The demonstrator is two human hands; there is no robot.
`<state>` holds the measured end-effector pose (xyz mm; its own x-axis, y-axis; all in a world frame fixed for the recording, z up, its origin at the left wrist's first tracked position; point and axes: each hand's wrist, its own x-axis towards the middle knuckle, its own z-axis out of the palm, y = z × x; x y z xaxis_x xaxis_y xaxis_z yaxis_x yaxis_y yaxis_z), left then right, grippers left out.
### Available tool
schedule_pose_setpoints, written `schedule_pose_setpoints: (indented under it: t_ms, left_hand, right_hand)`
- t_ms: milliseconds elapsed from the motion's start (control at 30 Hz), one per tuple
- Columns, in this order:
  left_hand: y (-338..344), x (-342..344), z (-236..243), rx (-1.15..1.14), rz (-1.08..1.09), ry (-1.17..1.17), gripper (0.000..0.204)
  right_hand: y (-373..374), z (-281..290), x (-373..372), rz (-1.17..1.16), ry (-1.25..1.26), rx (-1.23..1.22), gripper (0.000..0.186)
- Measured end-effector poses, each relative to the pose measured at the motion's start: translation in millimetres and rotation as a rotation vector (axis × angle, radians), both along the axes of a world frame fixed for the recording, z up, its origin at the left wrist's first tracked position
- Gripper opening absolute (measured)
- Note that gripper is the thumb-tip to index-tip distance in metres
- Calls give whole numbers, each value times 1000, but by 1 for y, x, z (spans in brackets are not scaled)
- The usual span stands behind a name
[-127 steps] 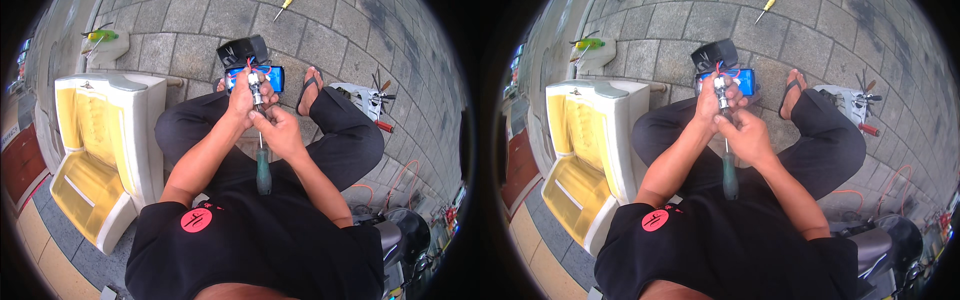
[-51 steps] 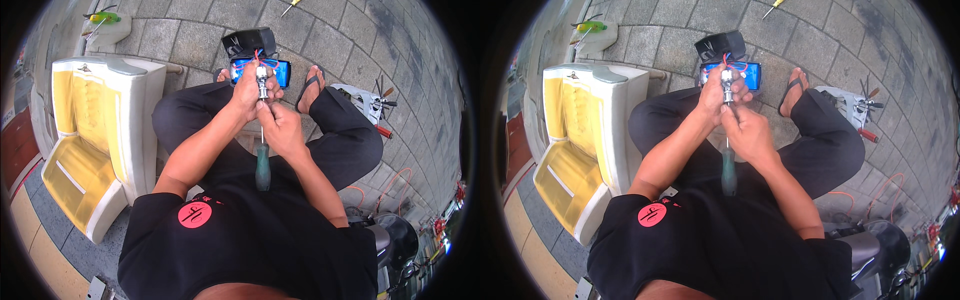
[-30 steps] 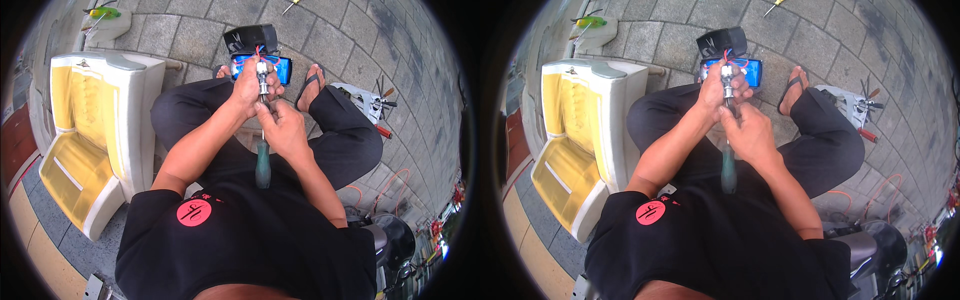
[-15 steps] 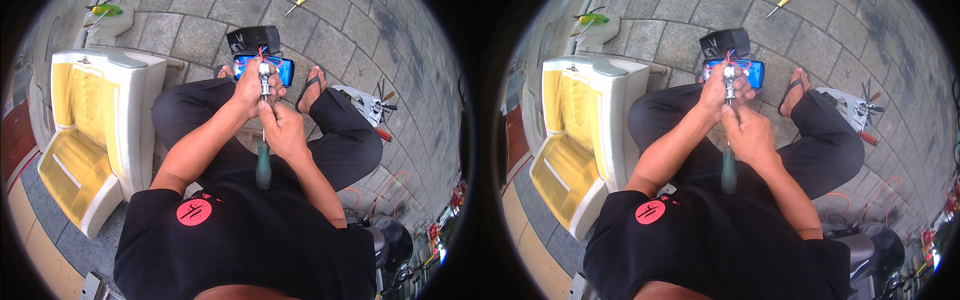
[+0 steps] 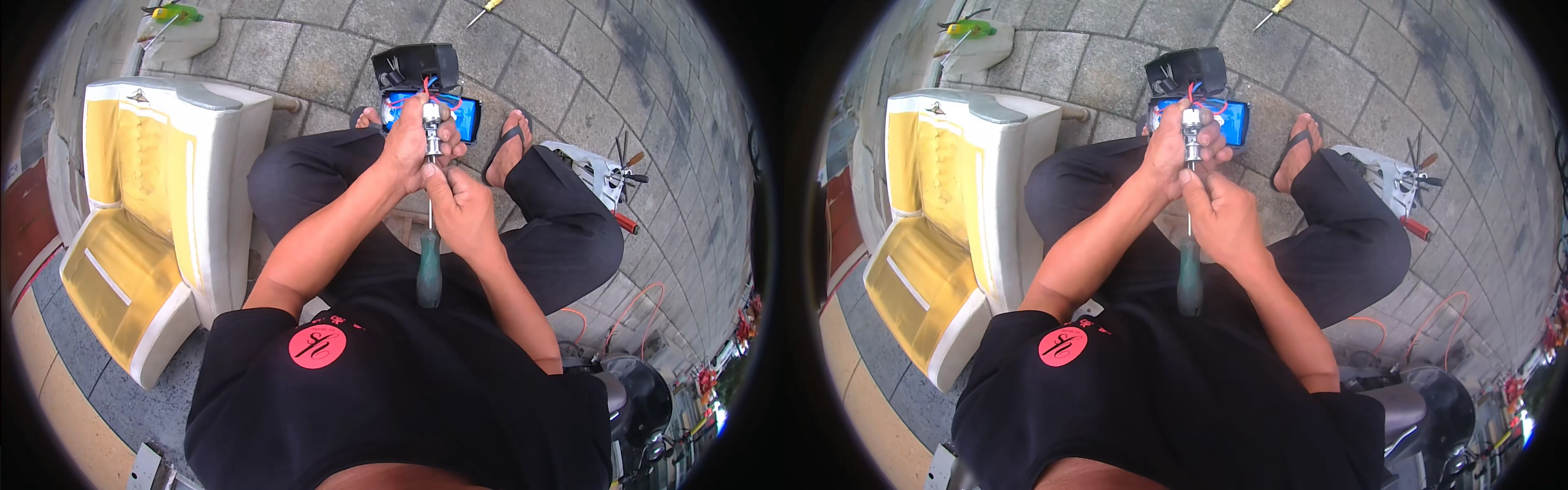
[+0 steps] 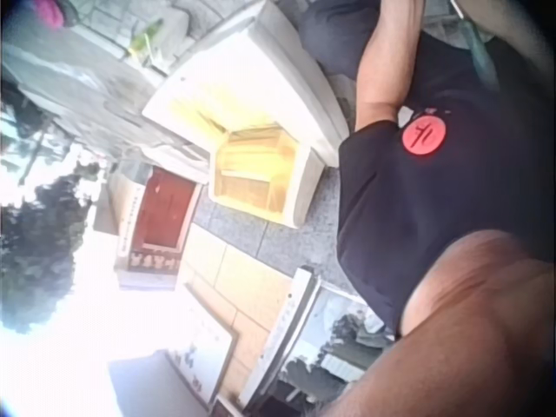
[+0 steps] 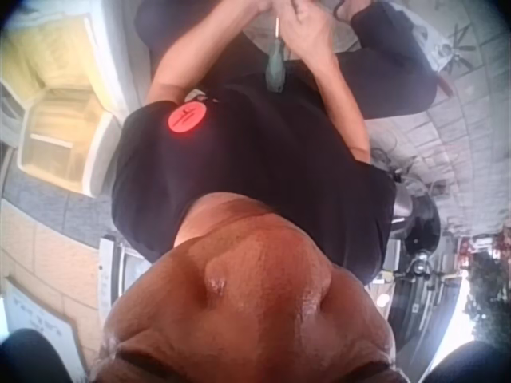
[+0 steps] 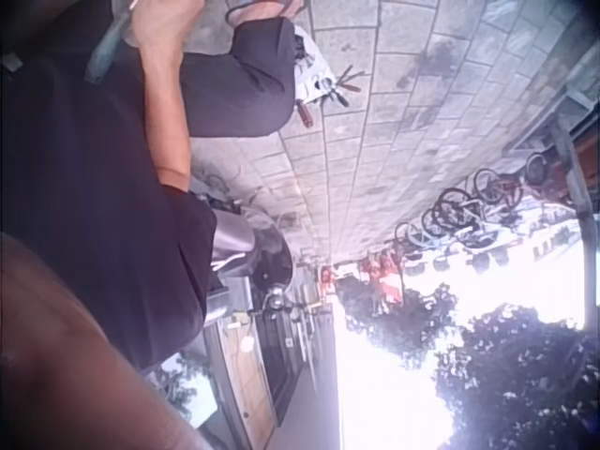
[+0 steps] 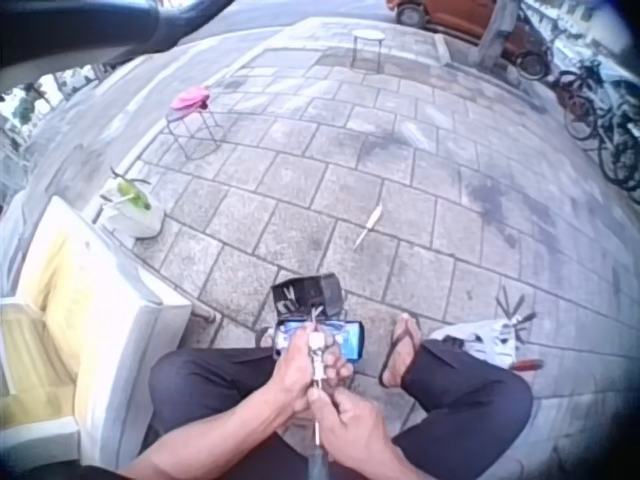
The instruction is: The person sits on the sidewalk and uses a screwdriver to adjust a small electronic component with wires. They manipulate the component and screwdriver throughout the clip, occasionally switching tools.
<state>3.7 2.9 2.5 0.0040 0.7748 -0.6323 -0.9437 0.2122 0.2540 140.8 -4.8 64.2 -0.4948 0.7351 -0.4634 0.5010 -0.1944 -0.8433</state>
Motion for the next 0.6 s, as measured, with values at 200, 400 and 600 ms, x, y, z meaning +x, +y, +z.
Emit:
schedule_pose_setpoints:
  t_ms: [200, 400, 600]
  left_hand:
    - [-1, 1, 5, -43, -7, 40, 39]
    - [1, 1, 4, -42, -18, 64, 39]
    - [1, 0, 3, -32, -10, 34, 40]
  right_hand:
    - [1, 4, 0, 8, -36, 34, 39]
    - [1, -2, -3, -29, -16, 73, 39]
    - [3, -14, 1, -38, 48, -69, 36]
